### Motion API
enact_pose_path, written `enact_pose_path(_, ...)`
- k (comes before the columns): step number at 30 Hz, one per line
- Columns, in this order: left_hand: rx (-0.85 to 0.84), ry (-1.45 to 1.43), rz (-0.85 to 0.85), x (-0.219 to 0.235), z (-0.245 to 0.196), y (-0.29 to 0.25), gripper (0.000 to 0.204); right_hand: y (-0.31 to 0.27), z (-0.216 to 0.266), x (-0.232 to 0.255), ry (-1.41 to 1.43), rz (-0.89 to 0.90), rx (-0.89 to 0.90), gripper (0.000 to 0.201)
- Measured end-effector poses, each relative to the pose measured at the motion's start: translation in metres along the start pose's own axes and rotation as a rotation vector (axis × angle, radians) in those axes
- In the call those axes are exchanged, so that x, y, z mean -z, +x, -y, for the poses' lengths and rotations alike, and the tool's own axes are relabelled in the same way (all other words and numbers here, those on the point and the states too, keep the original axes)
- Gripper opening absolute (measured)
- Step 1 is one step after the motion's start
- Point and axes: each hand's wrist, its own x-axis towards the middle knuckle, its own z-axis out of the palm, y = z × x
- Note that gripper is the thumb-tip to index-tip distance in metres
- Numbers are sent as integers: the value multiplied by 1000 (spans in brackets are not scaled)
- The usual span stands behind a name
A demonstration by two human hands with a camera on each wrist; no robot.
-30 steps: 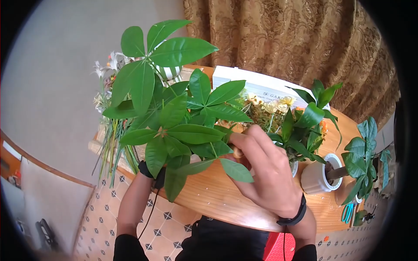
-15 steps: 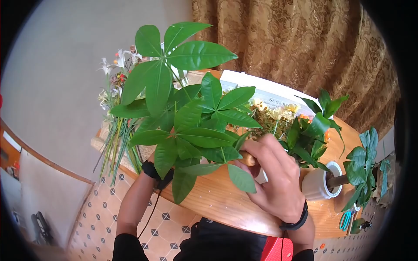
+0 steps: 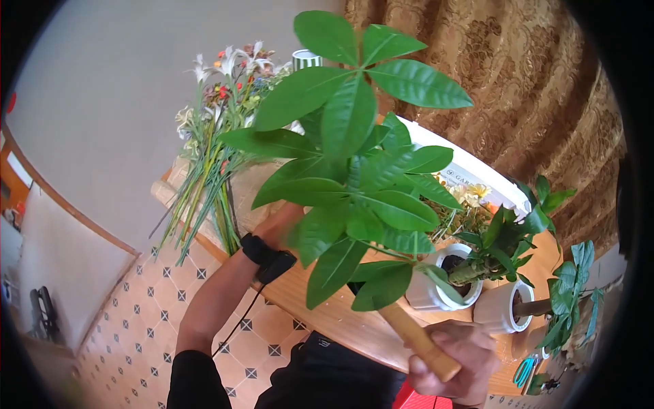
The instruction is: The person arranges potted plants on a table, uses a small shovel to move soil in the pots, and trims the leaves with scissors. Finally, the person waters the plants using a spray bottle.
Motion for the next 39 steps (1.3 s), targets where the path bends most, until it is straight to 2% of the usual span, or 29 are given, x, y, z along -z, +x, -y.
enact_pose_path(2,-15,30,54,-13,-6,3,49,5,4,-10,-28,55,35,44)
enact_pose_path(5,-29,97,84,-31,-12,7,49,12,5,-34,106,81,63,47)
enact_pose_path(6,-23,136,52,-36,-15,5,49,19,9,-38,76,82,77,48)
enact_pose_path(9,107,403,-237,-33,-15,0,54,34,11,-40,-56,137,134,46)
enact_pose_path(10,40,752,-206,-35,-16,-3,57,36,9,-44,-77,74,115,44)
enact_pose_path(12,41,655,-300,-48,-16,-1,59,41,8,-52,-139,-34,110,38)
enact_pose_path(13,38,605,-347,-56,-17,0,60,40,7,-57,-138,-24,121,38)
enact_pose_path(14,46,673,-240,-56,-23,0,56,37,5,-62,-131,-120,32,41)
enact_pose_path(15,51,577,-259,-61,-24,1,52,36,4,-66,-123,-217,-57,43)
enact_pose_path(17,53,384,-301,-71,-26,3,46,49,6,-68,-207,-201,14,39)
enact_pose_path(19,66,451,-290,-69,-30,1,47,48,7,-73,-221,-209,-145,39)
enact_pose_path(21,61,506,-297,-66,-30,1,49,50,8,-77,-218,-194,-154,35)
enact_pose_path(23,0,393,-191,-46,-16,12,51,53,11,-80,-107,-244,-267,31)
enact_pose_path(25,-7,378,-196,-42,-14,17,52,55,9,-81,-72,-230,-255,28)
enact_pose_path(27,103,385,-164,-36,-16,19,44,56,6,-82,-107,-160,-188,20)
enact_pose_path(31,90,332,-148,-28,-6,24,44,56,3,-83,-156,-120,-181,20)
enact_pose_path(34,28,310,-179,-29,-3,26,51,59,7,-84,-119,-142,-226,20)
enact_pose_path(39,25,438,-170,-35,-12,20,52,58,5,-79,-154,-163,-163,22)
